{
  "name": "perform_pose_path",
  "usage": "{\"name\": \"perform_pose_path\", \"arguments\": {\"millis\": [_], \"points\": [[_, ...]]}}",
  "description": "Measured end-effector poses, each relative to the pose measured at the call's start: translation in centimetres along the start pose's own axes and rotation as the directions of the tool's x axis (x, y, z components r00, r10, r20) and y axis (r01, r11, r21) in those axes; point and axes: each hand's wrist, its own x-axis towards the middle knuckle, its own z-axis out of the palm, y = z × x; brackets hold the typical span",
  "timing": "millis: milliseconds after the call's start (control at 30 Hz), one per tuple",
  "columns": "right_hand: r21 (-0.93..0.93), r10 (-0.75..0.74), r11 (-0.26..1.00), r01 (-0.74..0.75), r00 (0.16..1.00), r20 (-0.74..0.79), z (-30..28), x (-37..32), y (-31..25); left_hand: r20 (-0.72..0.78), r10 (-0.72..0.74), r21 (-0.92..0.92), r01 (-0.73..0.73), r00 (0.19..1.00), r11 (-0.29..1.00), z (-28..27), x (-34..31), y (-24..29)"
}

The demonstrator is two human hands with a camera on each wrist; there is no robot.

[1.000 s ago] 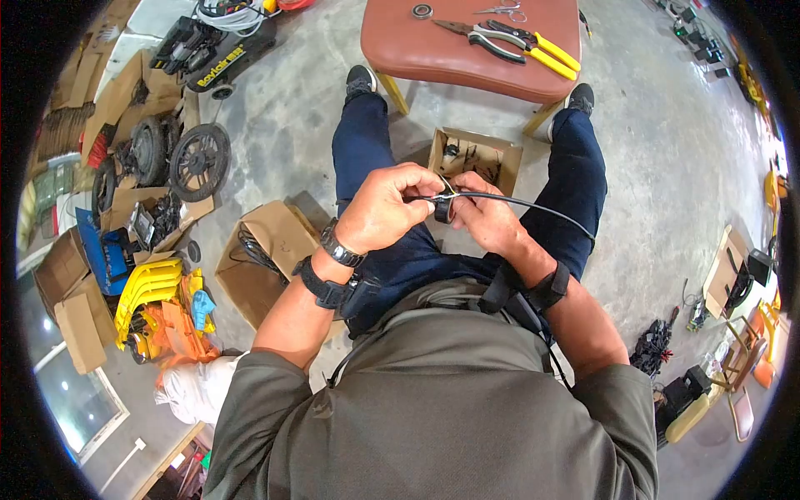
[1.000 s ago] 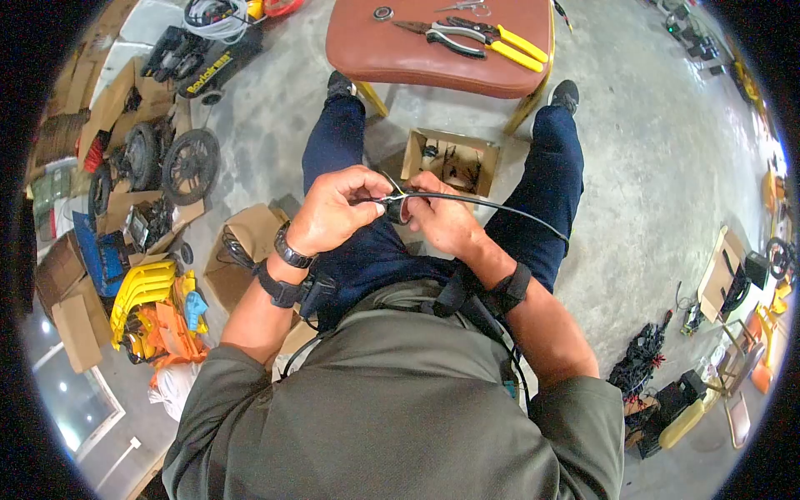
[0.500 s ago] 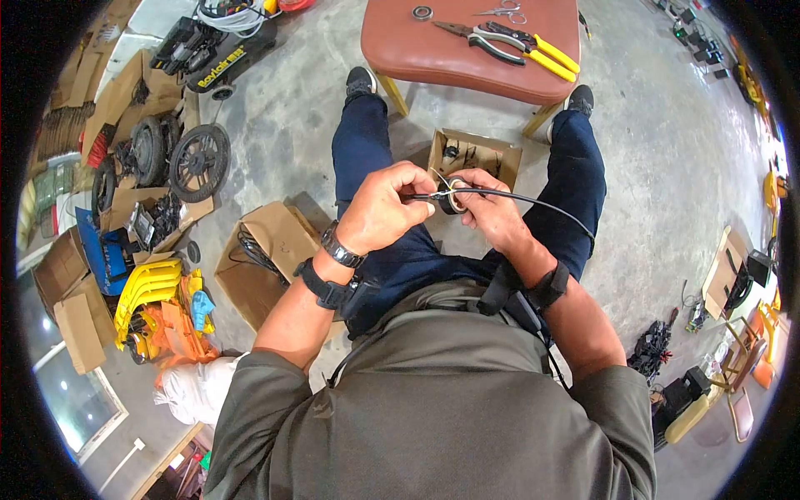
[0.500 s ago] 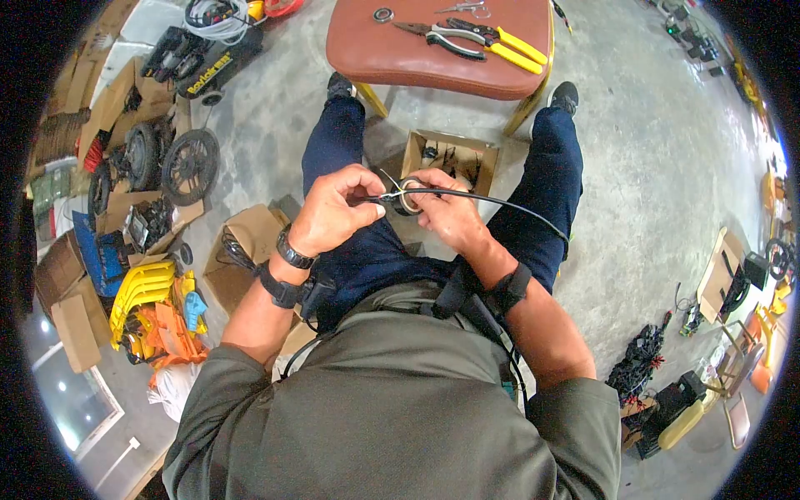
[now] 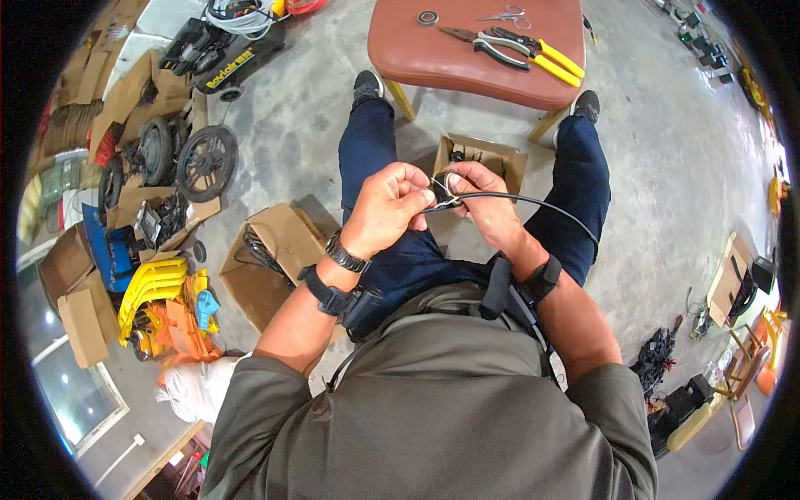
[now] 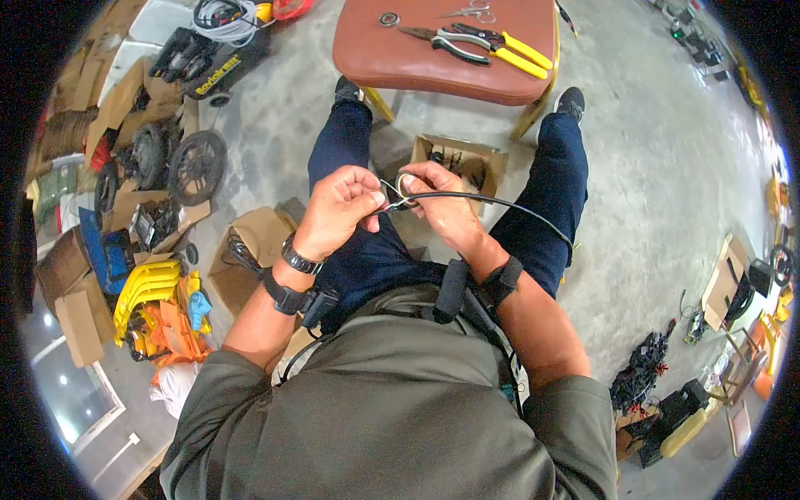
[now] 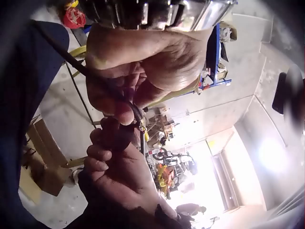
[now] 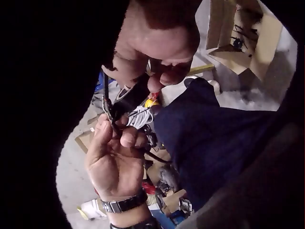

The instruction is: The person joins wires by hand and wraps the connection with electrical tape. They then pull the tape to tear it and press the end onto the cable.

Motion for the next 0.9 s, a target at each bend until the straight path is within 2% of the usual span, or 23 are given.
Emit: {"name": "perform_pose_path", "arguments": {"millis": [133,233,433,533,567,633,667,767,800,833,867,900], "points": [[0.038,-0.071,0.997,0.071,0.997,-0.007,0.6,0.2,-0.5,-0.011,0.017,0.02,-0.017,1.0,1.0,0.4,0.0,0.1],[0.024,-0.047,0.999,0.047,0.999,-0.013,1.0,0.4,-1.0,-0.096,0.035,0.025,-0.033,0.995,0.999,1.2,0.1,0.3],[0.053,0.072,0.996,-0.075,0.996,0.045,0.3,-0.1,-0.6,-0.12,0.026,-0.1,-0.038,0.992,0.994,1.1,0.5,0.2],[-0.113,0.195,0.976,-0.183,0.976,0.098,-1.0,-1.9,-0.9,-0.155,0.07,-0.22,-0.104,0.985,0.97,1.1,0.6,-0.2],[-0.271,0.135,0.959,-0.085,0.976,0.172,-1.8,-2.5,-1.1,-0.17,0.071,-0.229,-0.11,0.983,0.967,1.2,0.6,-0.1],[-0.533,0.057,0.834,0.143,0.938,0.341,-2.9,-3.9,-2.2,-0.2,0.069,-0.248,-0.119,0.977,0.961,1.4,0.4,0.0],[-0.476,-0.009,0.857,0.198,0.929,0.369,-3.1,-5.0,-3.1,-0.206,0.077,-0.244,-0.127,0.976,0.961,1.4,0.4,0.0],[-0.409,0.145,0.911,-0.048,0.967,0.209,-1.8,-7.0,-8.9,-0.203,0.092,-0.243,-0.141,0.975,0.96,1.6,0.4,-0.2],[-0.555,-0.04,0.82,0.14,0.981,0.188,-1.9,-6.9,-9.4,-0.198,0.093,-0.249,-0.142,0.976,0.958,1.4,0.4,-0.3],[-0.629,-0.181,0.737,0.246,0.969,0.167,-1.2,-6.6,-10.2,-0.193,0.097,-0.254,-0.145,0.976,0.956,1.4,0.5,-0.3],[-0.676,-0.352,0.61,0.414,0.905,0.237,-1.0,-5.6,-10.5,-0.194,0.097,-0.247,-0.145,0.976,0.958,1.5,0.5,-0.2],[-0.7,-0.5,0.448,0.555,0.805,0.318,-0.8,-4.5,-10.6,-0.194,0.099,-0.24,-0.145,0.976,0.96,1.5,0.5,-0.1]]}}
